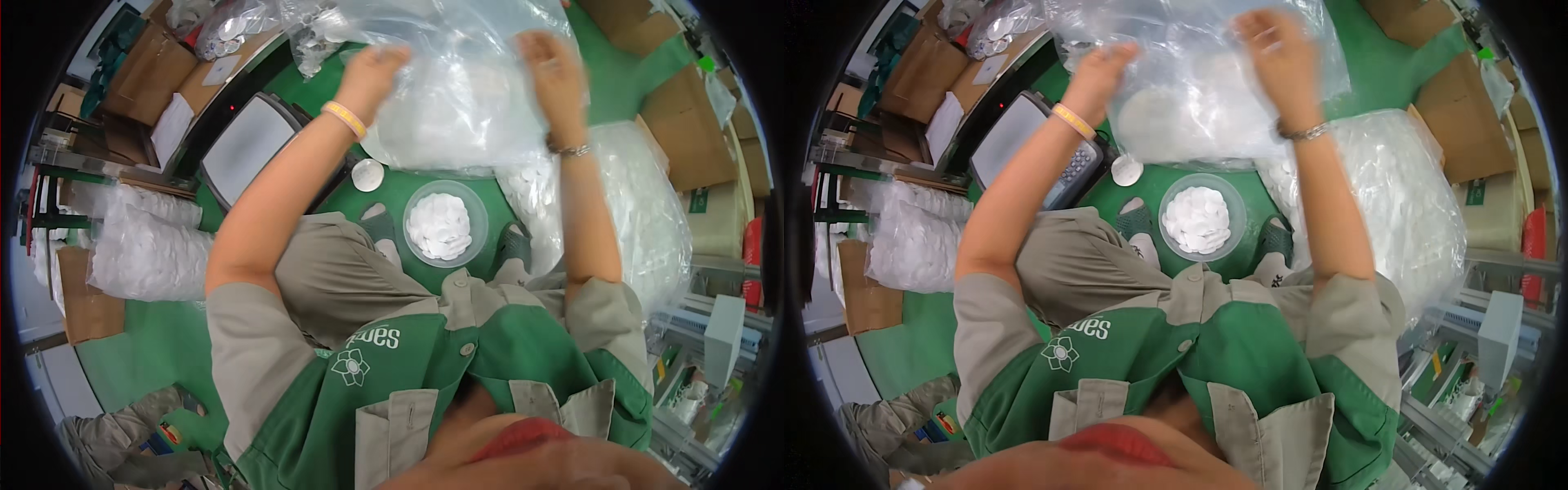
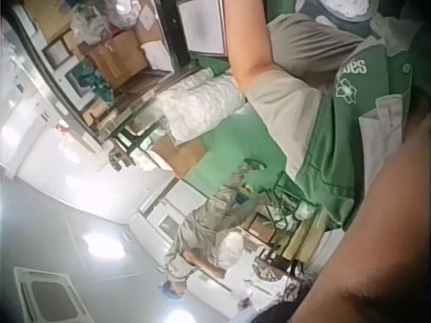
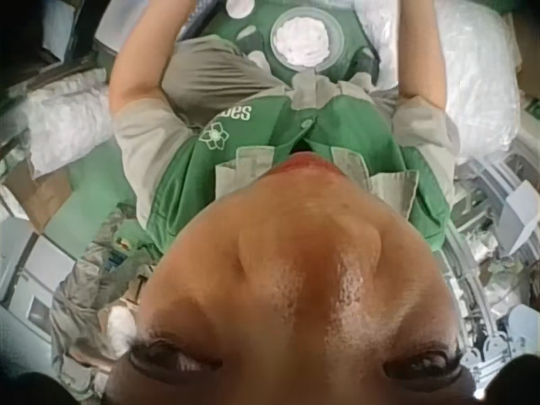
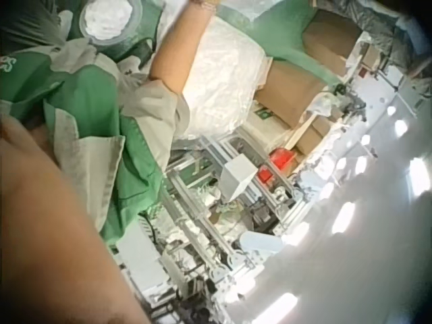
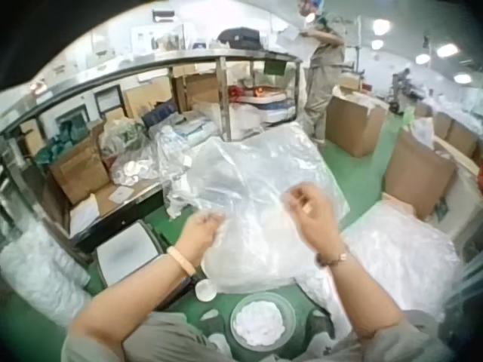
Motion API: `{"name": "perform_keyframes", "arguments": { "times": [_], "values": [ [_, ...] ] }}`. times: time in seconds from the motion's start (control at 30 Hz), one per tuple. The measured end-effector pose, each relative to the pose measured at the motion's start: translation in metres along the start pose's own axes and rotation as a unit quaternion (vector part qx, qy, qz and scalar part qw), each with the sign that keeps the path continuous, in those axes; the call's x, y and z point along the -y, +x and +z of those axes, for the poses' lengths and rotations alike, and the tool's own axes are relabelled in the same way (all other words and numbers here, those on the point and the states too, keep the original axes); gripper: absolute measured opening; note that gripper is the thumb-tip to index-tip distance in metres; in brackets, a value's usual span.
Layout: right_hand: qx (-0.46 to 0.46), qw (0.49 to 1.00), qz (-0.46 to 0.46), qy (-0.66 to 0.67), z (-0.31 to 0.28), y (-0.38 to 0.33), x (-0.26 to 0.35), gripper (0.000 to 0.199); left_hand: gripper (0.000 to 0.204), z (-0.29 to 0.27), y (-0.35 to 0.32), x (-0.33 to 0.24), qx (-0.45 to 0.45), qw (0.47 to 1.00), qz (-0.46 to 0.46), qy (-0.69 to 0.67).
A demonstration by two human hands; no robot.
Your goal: The person sits down, fills a plastic bag with white discs scooped from a larger bag using a plastic bowl, and weighs the filled bag on a digital scale to adjust the amount.
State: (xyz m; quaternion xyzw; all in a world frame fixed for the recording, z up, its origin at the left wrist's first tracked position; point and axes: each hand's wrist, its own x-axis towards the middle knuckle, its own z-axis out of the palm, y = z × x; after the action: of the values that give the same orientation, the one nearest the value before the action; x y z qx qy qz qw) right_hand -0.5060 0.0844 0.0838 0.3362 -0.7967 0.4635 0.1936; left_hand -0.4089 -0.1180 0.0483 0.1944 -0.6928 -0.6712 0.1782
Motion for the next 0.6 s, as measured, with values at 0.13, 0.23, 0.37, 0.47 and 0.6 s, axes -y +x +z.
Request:
{"name": "perform_keyframes", "arguments": {
  "times": [0.13,0.23,0.37,0.47,0.6],
  "values": [
    [0.225,0.940,0.143,0.212,0.062,-0.031,0.010,0.026,0.016,0.019,-0.013,0.002,0.156,0.984,0.013,-0.090],
    [0.202,0.811,0.294,0.463,0.068,-0.028,0.002,0.019,0.008,0.006,-0.014,-0.011,0.175,0.983,-0.018,-0.050],
    [-0.030,0.916,0.275,0.292,0.041,-0.008,-0.099,0.012,0.011,-0.039,0.016,-0.024,0.071,0.981,-0.026,-0.180],
    [-0.099,0.986,0.100,0.084,0.028,-0.006,-0.147,0.027,0.010,-0.056,0.029,-0.041,0.032,0.980,0.004,-0.196],
    [-0.033,0.977,-0.208,-0.040,0.032,0.018,-0.017,0.053,0.017,-0.028,-0.003,-0.063,0.186,0.981,0.055,-0.013]
  ]
}}
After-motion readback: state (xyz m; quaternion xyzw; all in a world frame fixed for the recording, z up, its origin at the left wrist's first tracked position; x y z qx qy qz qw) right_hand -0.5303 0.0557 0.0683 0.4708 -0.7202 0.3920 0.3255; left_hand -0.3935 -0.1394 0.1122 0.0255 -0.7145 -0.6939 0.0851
